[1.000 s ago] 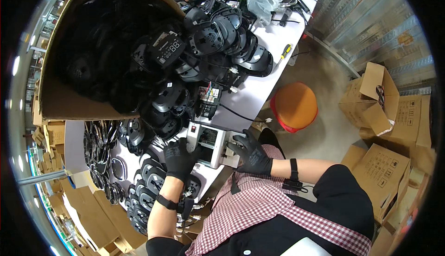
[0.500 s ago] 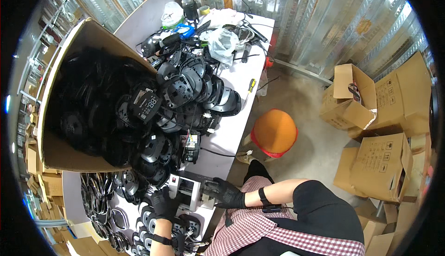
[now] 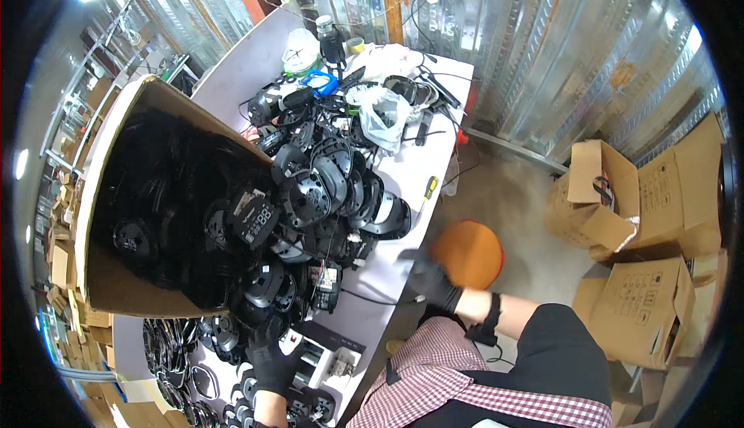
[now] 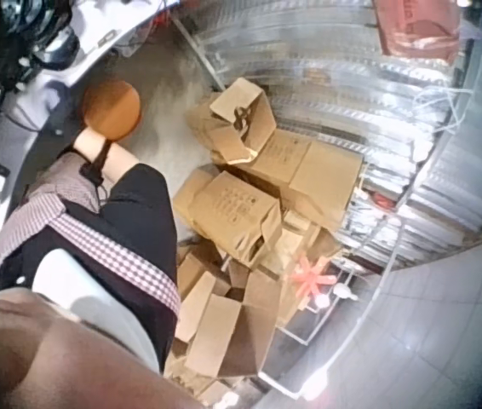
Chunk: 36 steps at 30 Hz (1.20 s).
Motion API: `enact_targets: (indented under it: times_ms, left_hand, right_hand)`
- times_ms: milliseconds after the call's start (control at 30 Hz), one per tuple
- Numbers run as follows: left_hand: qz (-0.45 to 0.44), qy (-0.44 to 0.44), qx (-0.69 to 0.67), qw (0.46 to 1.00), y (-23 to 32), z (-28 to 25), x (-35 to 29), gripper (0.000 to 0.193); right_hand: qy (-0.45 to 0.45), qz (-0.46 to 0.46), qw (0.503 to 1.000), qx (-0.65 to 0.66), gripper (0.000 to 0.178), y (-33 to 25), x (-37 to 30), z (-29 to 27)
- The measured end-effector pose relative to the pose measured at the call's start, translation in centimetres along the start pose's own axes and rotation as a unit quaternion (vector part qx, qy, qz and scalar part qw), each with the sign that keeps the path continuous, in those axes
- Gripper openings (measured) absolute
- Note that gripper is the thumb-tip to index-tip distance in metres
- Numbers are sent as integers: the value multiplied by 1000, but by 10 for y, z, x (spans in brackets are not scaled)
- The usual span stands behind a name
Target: The recorder is assembling electronic components, possibly digital displays or control panels, in a warehouse or factory setting.
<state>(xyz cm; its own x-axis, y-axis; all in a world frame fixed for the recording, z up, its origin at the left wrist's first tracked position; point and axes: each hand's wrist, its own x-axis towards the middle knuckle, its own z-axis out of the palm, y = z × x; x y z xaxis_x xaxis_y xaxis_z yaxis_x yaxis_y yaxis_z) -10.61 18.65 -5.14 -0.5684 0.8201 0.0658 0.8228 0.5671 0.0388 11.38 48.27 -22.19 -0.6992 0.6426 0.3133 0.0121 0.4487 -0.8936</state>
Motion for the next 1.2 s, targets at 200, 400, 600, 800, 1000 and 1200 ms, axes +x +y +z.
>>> enact_targets:
  times_ms: [200, 400, 600, 800, 1000, 1200]
  left_hand:
    - [159, 129, -264, 942, 109, -25, 232, 16]
    - [94, 11, -38, 995, 156, 58, 439, 23]
    - [-13, -77, 43, 996, 170, 130, 511, 33]
    - [-65, -165, 56, 982, 169, 181, 550, 40]
    - [-96, -262, -84, 957, 86, 222, 588, 45]
    - [-152, -161, -203, 954, 147, 181, 592, 43]
  right_hand:
    - [178, 158, 971, -13, 34, 115, 160, -149]
    - [257, 71, 962, -62, 39, 193, 285, -177]
    - [100, 91, 990, -26, 22, 159, 341, -167]
    - [80, 158, 982, 68, 19, 167, 338, -160]
    - [78, 131, 984, 88, 19, 183, 327, -147]
    - [52, 223, 972, 52, 24, 178, 337, -166]
